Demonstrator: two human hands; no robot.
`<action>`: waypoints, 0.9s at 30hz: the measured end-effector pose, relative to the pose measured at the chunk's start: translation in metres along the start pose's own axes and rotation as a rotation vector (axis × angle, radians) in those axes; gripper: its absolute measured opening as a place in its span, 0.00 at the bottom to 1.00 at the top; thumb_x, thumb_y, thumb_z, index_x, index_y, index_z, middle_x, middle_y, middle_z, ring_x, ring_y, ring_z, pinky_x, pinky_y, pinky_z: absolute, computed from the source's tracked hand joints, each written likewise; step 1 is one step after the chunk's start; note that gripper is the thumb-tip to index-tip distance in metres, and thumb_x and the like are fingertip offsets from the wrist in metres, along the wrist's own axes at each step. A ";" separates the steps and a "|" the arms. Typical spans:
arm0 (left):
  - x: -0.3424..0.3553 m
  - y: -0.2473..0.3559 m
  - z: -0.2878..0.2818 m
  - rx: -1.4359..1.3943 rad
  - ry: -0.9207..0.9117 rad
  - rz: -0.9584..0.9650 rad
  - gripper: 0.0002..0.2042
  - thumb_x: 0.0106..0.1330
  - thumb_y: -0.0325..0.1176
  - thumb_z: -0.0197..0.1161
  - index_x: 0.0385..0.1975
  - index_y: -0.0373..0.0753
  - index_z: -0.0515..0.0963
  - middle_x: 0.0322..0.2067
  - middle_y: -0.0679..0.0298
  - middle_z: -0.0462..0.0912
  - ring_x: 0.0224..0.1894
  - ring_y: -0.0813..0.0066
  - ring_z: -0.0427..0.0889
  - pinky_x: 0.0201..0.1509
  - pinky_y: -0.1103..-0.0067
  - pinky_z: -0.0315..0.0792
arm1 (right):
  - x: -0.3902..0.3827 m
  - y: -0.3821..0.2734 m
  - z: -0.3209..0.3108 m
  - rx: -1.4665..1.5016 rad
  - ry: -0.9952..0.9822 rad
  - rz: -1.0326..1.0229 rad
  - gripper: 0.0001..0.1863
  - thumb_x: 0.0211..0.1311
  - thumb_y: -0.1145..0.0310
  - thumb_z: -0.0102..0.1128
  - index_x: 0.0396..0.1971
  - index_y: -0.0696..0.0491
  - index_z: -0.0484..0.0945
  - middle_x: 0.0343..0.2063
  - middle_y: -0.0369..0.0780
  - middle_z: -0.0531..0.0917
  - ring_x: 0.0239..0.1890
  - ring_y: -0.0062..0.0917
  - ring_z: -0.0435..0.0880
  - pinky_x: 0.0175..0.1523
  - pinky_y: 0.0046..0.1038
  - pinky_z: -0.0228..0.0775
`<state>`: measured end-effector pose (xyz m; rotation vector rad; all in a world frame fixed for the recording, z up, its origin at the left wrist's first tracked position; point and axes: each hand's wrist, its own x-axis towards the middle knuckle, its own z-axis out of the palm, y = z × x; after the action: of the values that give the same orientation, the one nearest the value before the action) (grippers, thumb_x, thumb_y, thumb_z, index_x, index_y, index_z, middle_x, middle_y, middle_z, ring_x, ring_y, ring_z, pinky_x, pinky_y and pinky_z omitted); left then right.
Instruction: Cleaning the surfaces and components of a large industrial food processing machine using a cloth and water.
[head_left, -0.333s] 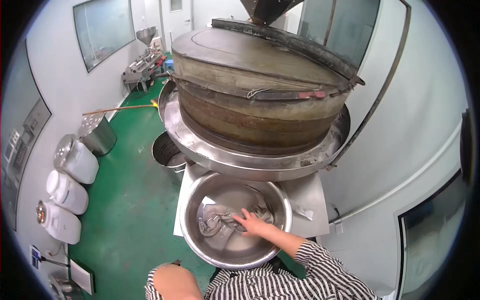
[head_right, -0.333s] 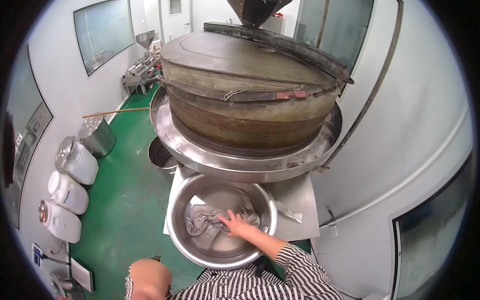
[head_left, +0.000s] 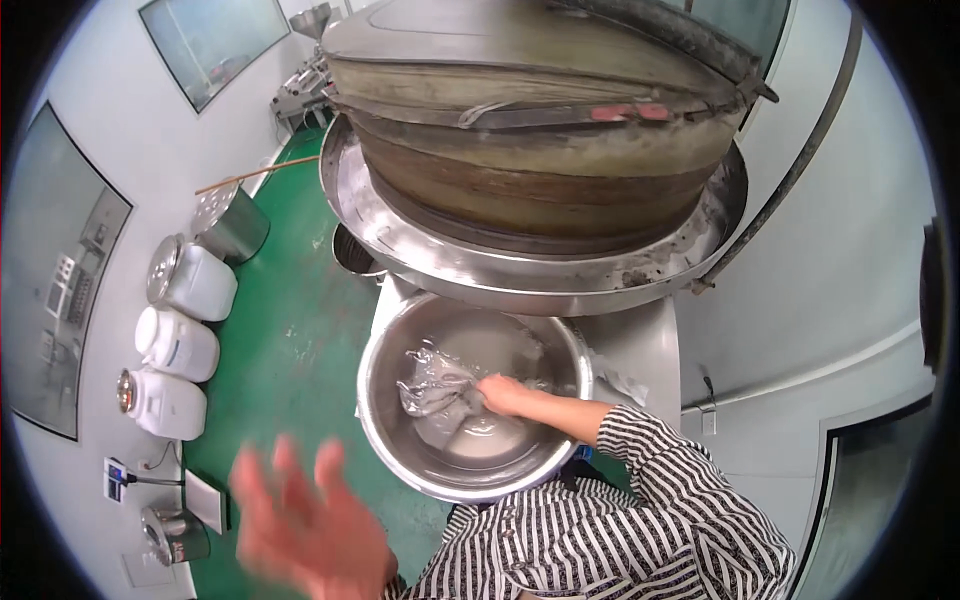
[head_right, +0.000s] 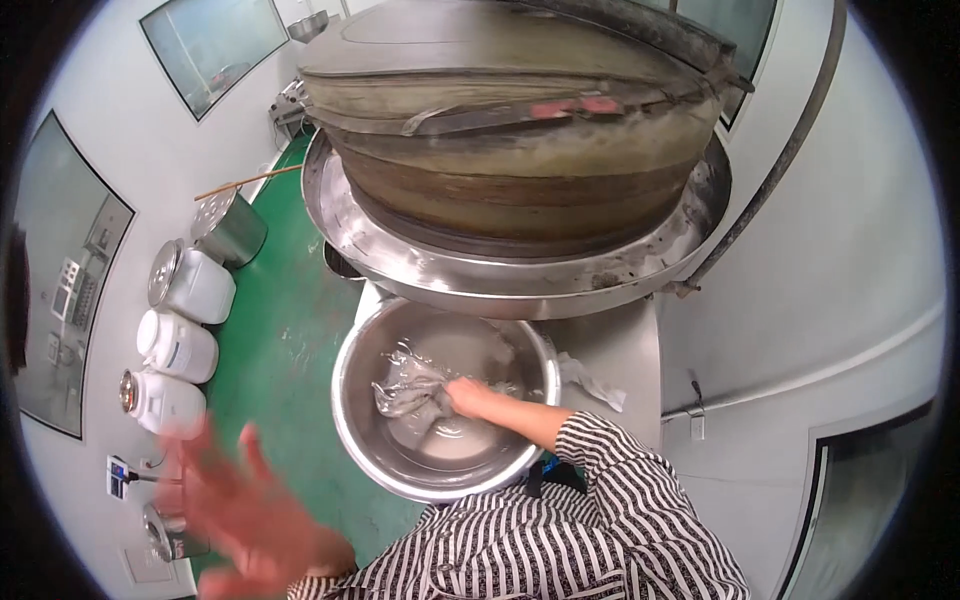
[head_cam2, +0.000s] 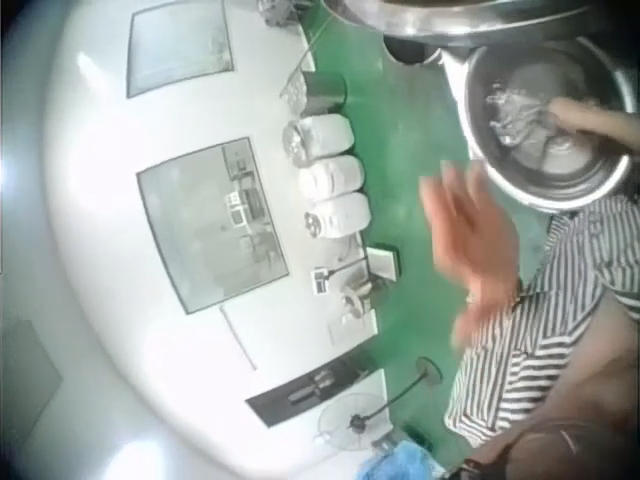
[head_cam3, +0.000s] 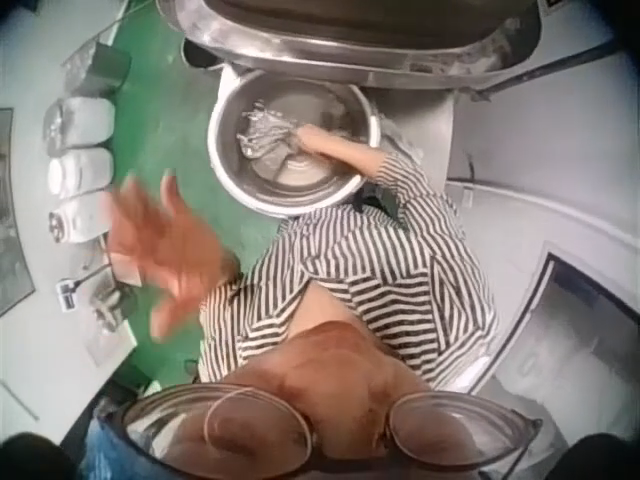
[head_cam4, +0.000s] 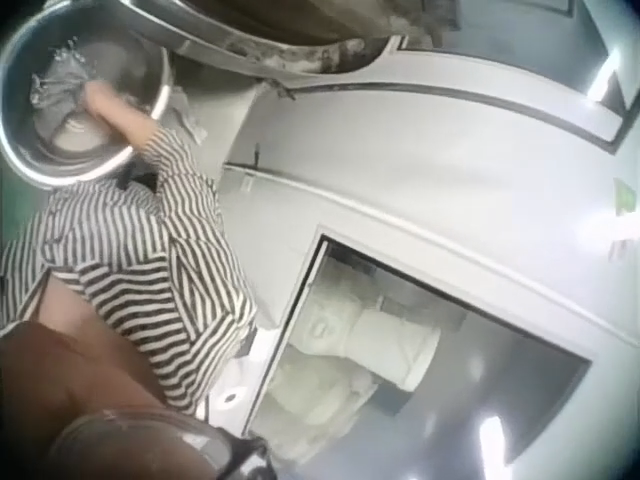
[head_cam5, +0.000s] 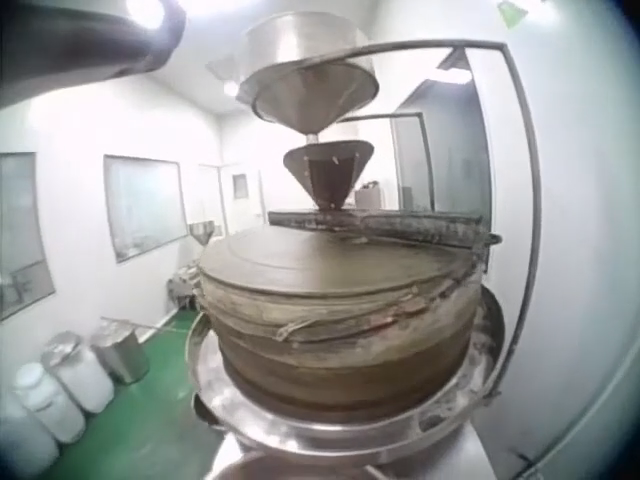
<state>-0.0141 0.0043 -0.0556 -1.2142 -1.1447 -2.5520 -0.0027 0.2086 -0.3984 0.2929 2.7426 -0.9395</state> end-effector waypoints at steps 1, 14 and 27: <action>-0.012 -0.043 -0.012 0.263 -0.120 -0.180 0.41 0.57 0.62 0.48 0.63 0.37 0.50 0.63 0.50 0.51 0.65 0.57 0.53 0.64 0.60 0.50 | -0.005 0.010 -0.018 0.159 0.053 0.013 0.14 0.49 0.69 0.52 0.36 0.59 0.75 0.32 0.50 0.79 0.38 0.44 0.78 0.46 0.39 0.69; -0.138 -0.251 -0.097 -0.093 0.478 -1.256 0.19 0.64 0.43 0.52 0.50 0.38 0.67 0.47 0.56 0.72 0.48 0.68 0.75 0.47 0.71 0.74 | -0.043 -0.077 -0.124 1.222 0.111 -0.257 0.20 0.50 0.62 0.63 0.38 0.61 0.76 0.35 0.43 0.79 0.37 0.23 0.77 0.42 0.25 0.69; -0.082 -0.264 -0.058 0.214 0.334 -1.251 0.14 0.64 0.41 0.54 0.34 0.35 0.76 0.35 0.60 0.77 0.33 0.70 0.77 0.39 0.76 0.71 | -0.024 -0.033 -0.094 2.055 -0.279 0.018 0.24 0.59 0.54 0.55 0.50 0.54 0.67 0.46 0.38 0.76 0.47 0.23 0.76 0.53 0.28 0.68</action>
<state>-0.0942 0.1358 -0.2918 0.1533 -2.4937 -2.9431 -0.0024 0.2383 -0.3005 0.3508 0.5636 -2.8995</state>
